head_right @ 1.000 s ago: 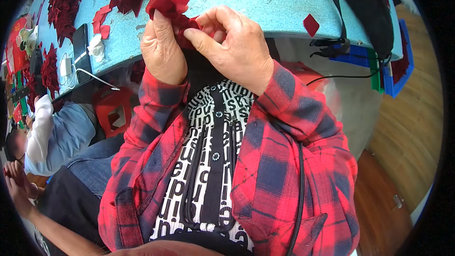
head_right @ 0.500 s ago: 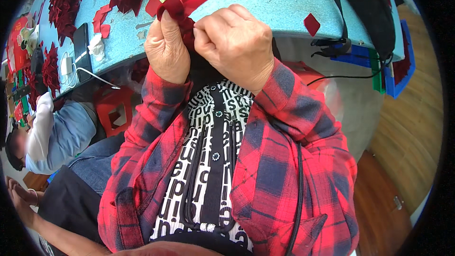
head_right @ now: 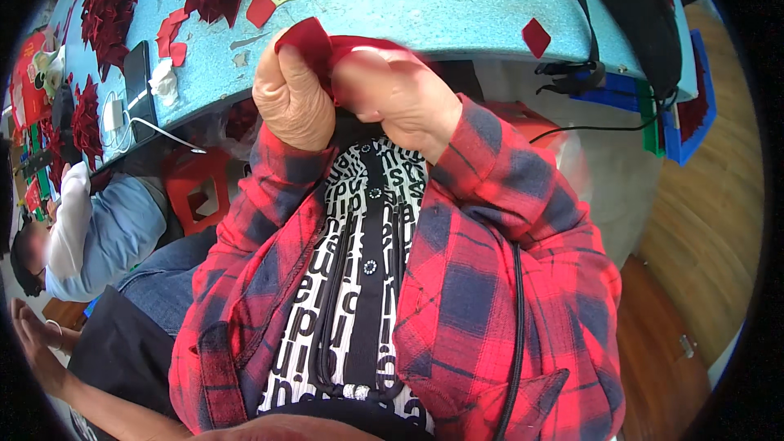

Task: Folding red fabric ribbons into decorative shapes like bows.

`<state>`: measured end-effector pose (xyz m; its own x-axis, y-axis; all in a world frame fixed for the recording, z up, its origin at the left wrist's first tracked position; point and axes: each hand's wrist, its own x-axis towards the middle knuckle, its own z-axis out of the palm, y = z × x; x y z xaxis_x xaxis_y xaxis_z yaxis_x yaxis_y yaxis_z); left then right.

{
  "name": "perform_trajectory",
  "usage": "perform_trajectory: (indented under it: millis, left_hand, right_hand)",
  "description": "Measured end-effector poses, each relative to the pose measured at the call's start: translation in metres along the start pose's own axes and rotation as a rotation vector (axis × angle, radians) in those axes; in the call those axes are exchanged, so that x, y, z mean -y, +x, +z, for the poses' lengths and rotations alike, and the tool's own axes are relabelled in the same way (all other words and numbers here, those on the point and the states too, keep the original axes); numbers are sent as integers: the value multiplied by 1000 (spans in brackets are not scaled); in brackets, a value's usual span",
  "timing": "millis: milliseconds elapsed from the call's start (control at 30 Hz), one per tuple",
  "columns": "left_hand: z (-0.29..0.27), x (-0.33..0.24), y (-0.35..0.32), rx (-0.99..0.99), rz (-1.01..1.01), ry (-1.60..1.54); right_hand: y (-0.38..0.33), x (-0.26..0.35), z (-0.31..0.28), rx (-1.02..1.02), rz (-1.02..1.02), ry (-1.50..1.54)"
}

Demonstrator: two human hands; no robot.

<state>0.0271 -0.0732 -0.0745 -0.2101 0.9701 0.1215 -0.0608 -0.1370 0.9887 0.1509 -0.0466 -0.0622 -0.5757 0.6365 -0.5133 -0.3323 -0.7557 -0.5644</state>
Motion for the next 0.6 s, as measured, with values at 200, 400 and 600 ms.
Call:
perform_trajectory:
  millis: [200, 400, 600]
  left_hand:
    - [4, 12, 19, -17, 102, -44]
    - [0, 12, 23, -21, 125, 5]
    - [1, 16, 22, -41, 242, 71]
  right_hand:
    - [1, 1, -8, -158, -194, -422]
    - [-3, -11, -10, -256, -565, -850]
    - [0, -12, -2, -364, -577, -967]
